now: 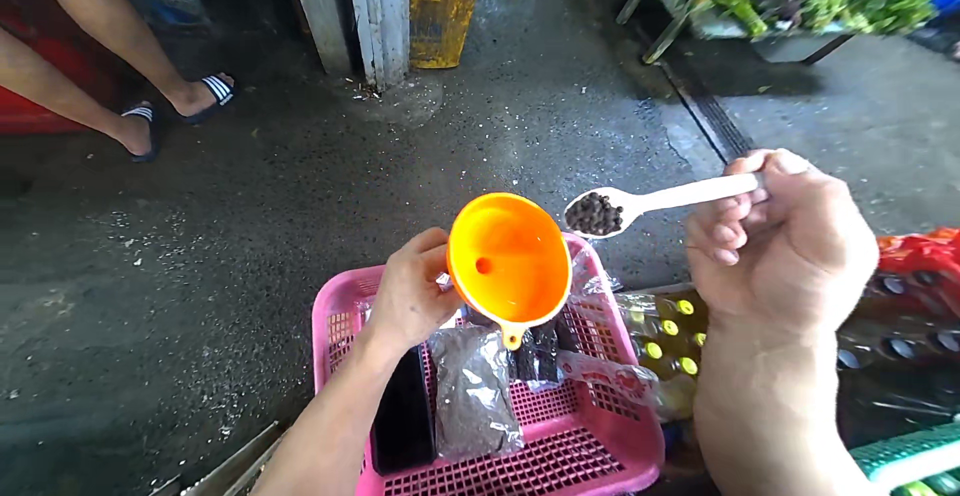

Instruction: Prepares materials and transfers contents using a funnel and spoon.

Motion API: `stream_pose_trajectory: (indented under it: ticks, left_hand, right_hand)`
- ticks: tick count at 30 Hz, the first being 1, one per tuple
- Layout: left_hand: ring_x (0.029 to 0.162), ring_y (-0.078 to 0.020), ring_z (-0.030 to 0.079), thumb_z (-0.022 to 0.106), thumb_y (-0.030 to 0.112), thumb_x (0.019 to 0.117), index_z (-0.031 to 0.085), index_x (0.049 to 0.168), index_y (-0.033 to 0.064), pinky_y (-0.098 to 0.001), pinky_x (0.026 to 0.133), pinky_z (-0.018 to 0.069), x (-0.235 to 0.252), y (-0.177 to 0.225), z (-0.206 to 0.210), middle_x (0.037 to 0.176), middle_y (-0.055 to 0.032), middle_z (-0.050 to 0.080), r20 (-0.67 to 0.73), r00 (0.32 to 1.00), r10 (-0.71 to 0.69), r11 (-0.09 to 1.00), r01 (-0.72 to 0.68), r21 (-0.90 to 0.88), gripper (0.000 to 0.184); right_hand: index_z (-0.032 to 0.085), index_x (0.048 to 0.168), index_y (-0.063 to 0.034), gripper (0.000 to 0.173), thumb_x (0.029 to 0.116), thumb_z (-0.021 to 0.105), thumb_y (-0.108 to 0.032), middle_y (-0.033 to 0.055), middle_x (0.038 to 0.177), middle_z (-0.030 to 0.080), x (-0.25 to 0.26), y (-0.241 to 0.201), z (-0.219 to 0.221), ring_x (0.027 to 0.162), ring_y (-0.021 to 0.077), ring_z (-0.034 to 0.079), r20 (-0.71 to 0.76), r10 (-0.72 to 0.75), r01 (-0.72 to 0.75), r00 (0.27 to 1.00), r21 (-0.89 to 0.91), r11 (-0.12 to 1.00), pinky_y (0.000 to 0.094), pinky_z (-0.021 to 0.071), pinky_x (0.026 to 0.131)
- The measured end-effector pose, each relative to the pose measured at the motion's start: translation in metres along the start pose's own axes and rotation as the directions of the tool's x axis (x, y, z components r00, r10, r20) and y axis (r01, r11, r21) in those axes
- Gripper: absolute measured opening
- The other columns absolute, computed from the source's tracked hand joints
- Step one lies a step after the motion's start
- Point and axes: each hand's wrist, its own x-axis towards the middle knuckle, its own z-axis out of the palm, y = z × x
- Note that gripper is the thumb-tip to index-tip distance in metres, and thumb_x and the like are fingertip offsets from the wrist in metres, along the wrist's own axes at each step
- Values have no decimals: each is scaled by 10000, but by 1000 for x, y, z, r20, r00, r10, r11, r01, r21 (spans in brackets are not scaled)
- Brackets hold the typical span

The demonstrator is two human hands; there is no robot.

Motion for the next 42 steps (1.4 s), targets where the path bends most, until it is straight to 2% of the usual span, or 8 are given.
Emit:
stream_pose_trajectory:
  ticks: [4, 7, 21, 29, 42]
  left_hand:
    - [827, 28, 647, 726, 258, 866, 774, 893, 83, -142, 763, 546, -2, 1, 4, 874, 16, 690, 66, 998, -4, 999, 1, 51, 184]
    - [836, 26, 650, 726, 272, 870, 774, 897, 88, -144, 768, 546, -2, 0, 3, 879, 16, 697, 79, 997, -8, 999, 4, 52, 192]
    - [831, 49, 637, 727, 266, 870, 767, 886, 75, -116, 764, 532, -1, 0, 1, 865, 16, 685, 64, 998, 23, 1000, -24, 16, 195]
    - [818, 38, 635, 712, 258, 869, 761, 855, 78, -122, 761, 522, -1, 1, 2, 831, 10, 681, 55, 998, 34, 999, -36, 36, 187]
    - [853, 48, 647, 731, 241, 854, 767, 871, 64, -112, 791, 529, -2, 2, 1, 878, 4, 700, 44, 999, 25, 999, -26, 19, 181]
  right_hand:
    - [733, 1008, -209, 255, 1074, 496, -274, -96, 717, 699, -9, 6, 10, 490, -10, 582, 112, -60, 68, 992, -69, 995, 145, 496, 443]
    - [744, 1029, -198, 227, 1067, 533, -271, -82, 728, 706, -12, 13, 15, 505, 2, 599, 141, -87, 98, 986, -78, 992, 156, 516, 459]
    - [741, 1026, -183, 241, 1073, 513, -247, -79, 704, 697, -12, 14, 15, 493, 2, 593, 125, -96, 105, 988, -67, 992, 152, 511, 451]
    - [709, 1106, -172, 215, 1080, 526, -282, -84, 806, 709, -12, 13, 16, 575, 15, 628, 197, -225, 249, 954, -108, 962, 160, 538, 509]
    - [701, 1117, -192, 226, 1084, 511, -310, -86, 840, 700, -13, 13, 16, 598, 13, 624, 187, -191, 204, 964, -49, 978, 158, 536, 529]
